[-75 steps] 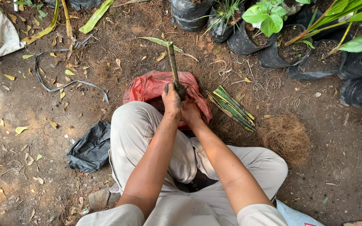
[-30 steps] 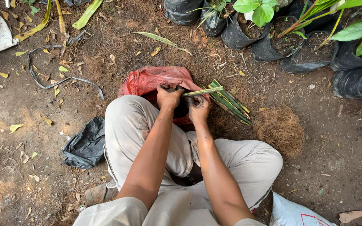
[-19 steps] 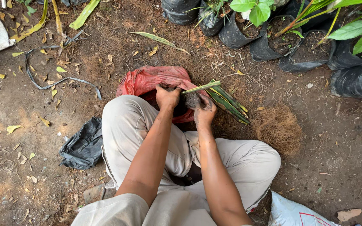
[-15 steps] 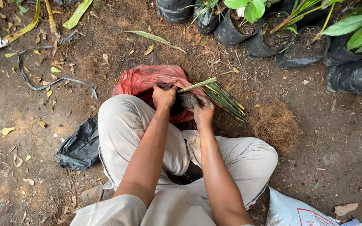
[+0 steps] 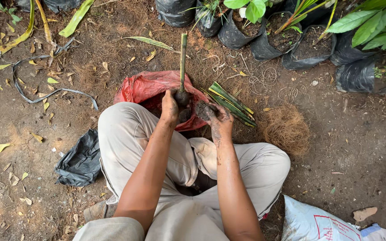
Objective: The person sits cross-legged on the ground and repeatedly packs soil around a plant stem cutting by hand. They reach into a red sack to gather more soil and continue shaping the soil ball around the stem.
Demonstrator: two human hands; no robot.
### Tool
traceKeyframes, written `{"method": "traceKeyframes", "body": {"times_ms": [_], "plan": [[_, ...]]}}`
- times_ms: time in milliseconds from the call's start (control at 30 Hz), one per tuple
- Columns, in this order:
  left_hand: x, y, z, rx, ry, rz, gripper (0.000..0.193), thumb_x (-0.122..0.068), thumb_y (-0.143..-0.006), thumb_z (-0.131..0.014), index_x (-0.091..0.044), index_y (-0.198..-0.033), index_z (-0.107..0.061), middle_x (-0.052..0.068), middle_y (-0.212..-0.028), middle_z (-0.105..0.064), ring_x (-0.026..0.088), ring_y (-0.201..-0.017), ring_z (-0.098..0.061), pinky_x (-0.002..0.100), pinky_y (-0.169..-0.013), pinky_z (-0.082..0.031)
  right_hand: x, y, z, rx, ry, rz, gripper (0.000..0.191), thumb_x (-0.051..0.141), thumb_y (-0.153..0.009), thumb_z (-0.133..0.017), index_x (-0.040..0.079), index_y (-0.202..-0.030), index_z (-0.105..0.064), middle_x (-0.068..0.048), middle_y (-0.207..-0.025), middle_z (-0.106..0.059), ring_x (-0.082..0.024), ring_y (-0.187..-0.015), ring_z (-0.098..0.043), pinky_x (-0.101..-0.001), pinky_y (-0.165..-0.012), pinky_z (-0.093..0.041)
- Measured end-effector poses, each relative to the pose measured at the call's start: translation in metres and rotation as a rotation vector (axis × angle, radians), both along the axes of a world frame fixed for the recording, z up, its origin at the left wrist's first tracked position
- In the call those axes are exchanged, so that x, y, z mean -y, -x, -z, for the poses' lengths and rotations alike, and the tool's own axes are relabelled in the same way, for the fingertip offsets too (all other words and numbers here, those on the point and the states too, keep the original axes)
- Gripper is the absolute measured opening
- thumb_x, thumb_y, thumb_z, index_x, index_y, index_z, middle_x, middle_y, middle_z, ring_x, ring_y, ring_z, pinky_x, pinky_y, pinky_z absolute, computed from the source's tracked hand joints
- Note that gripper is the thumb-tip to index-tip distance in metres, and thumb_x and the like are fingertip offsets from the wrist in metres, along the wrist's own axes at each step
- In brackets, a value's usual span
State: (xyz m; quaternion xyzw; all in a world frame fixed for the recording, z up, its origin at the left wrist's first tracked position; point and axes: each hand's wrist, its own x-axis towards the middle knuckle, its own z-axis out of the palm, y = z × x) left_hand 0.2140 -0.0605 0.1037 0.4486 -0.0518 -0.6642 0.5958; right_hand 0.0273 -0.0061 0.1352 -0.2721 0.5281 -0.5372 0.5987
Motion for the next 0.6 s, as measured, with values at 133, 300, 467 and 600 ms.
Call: {"method": "traceKeyframes", "body": {"times_ms": [133,300,467,600], "plan": [[-0.014,0.019,-0.006,-0.019,0.077,0.014,0.026,-0.028,-0.103,-0.047,-0.006,-0.109,-0.06,0.007,-0.092,-0.065,0.02,-0.079,-0.067,0.039,-0.065,-0.061,0.004,0.015,-0.011,0.106,0.137,0.055,0.026,-0.009,-0.086,-0.074,0.001,-0.11,-0.072,-0.008,-0.106,-0.075,-0.015,-0.093,-0.072,-0.0307,-0.085,-0.062],[-0.028,0.052,-0.008,-0.159,0.29,0.062,0.02,-0.021,-0.11,-0.05,-0.006,-0.119,-0.06,0.008,-0.1,-0.062,0.019,-0.087,-0.063,0.036,-0.079,-0.057,0.004,0.024,-0.031,-0.006,0.305,0.115,0.027,-0.012,-0.086,-0.076,-0.001,-0.111,-0.072,-0.007,-0.108,-0.074,-0.014,-0.097,-0.069,-0.0276,-0.09,-0.058],[-0.037,0.069,-0.023,-0.089,0.217,0.169,0.033,-0.024,-0.107,-0.048,-0.005,-0.13,-0.062,0.004,-0.115,-0.069,0.015,-0.102,-0.065,0.03,-0.089,-0.054,-0.005,0.026,-0.062,-0.297,0.294,-0.011,0.029,-0.011,-0.084,-0.078,-0.002,-0.111,-0.071,-0.007,-0.109,-0.074,-0.014,-0.099,-0.069,-0.0283,-0.091,-0.057],[-0.042,0.075,-0.033,-0.219,0.269,0.183,0.035,-0.026,-0.109,-0.049,-0.001,-0.13,-0.062,0.008,-0.116,-0.069,0.018,-0.102,-0.065,0.033,-0.092,-0.055,-0.006,0.026,-0.07,-0.37,0.63,-0.003,0.034,-0.012,-0.078,-0.081,-0.004,-0.108,-0.066,-0.009,-0.115,-0.067,-0.018,-0.109,-0.068,-0.0339,-0.098,-0.059]]}}
